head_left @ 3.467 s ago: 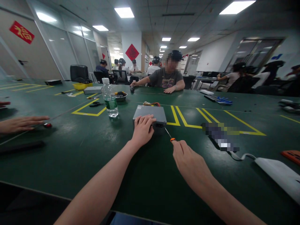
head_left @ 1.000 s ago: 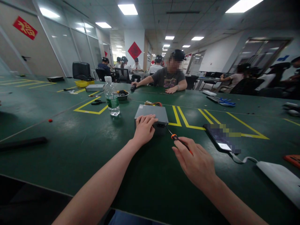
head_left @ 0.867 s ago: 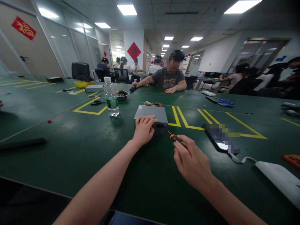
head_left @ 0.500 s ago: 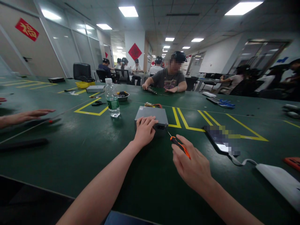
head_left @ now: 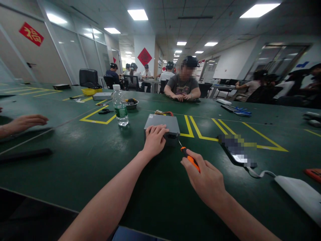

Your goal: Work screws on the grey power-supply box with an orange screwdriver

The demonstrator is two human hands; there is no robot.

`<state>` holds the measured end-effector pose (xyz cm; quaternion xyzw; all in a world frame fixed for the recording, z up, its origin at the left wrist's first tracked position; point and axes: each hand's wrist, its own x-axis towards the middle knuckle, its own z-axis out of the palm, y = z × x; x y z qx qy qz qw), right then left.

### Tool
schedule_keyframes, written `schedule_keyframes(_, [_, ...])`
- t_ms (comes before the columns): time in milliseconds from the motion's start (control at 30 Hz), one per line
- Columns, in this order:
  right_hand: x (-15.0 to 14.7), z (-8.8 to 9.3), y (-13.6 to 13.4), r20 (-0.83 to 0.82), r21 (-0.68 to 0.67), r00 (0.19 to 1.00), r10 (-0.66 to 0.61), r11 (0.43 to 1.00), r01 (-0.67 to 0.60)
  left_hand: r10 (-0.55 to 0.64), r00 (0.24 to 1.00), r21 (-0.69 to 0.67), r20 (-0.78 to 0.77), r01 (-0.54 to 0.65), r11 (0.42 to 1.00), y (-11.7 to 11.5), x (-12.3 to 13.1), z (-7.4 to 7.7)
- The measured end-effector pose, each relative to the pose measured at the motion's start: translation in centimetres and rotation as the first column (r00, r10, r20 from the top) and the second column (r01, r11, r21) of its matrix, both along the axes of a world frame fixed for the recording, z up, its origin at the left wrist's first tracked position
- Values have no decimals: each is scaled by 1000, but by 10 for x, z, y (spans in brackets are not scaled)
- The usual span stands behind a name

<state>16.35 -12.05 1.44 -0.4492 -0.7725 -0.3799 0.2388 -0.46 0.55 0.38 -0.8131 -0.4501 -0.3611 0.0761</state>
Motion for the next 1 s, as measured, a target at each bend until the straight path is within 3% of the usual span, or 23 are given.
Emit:
schedule_keyframes(100, [-3, 2, -2, 28, 55, 999, -34, 998, 33, -2, 1000, 7, 1, 2, 1000, 0, 0, -1])
schedule_keyframes(267, [-12, 1, -4, 50, -28, 999, 8, 1000, -7, -21, 1000, 29, 7, 21, 999, 1, -1, -2])
schedule_keyframes(400, [-11, -1, -3, 77, 2, 996, 42, 999, -42, -28, 1000, 25, 8, 28, 999, 1, -2, -1])
schedule_keyframes(533, [-4, 3, -1, 38, 60, 999, -10, 998, 7, -18, 1000, 12, 8, 18, 1000, 1, -1, -1])
schedule_keyframes(767, [-9, 0, 0, -7, -6, 999, 37, 999, -37, -15, 1000, 9, -1, 15, 1000, 1, -2, -1])
schedule_keyframes(1000, [-2, 6, 0, 34, 80, 999, -4, 997, 1, -17, 1000, 11, 10, 17, 1000, 1, -2, -2])
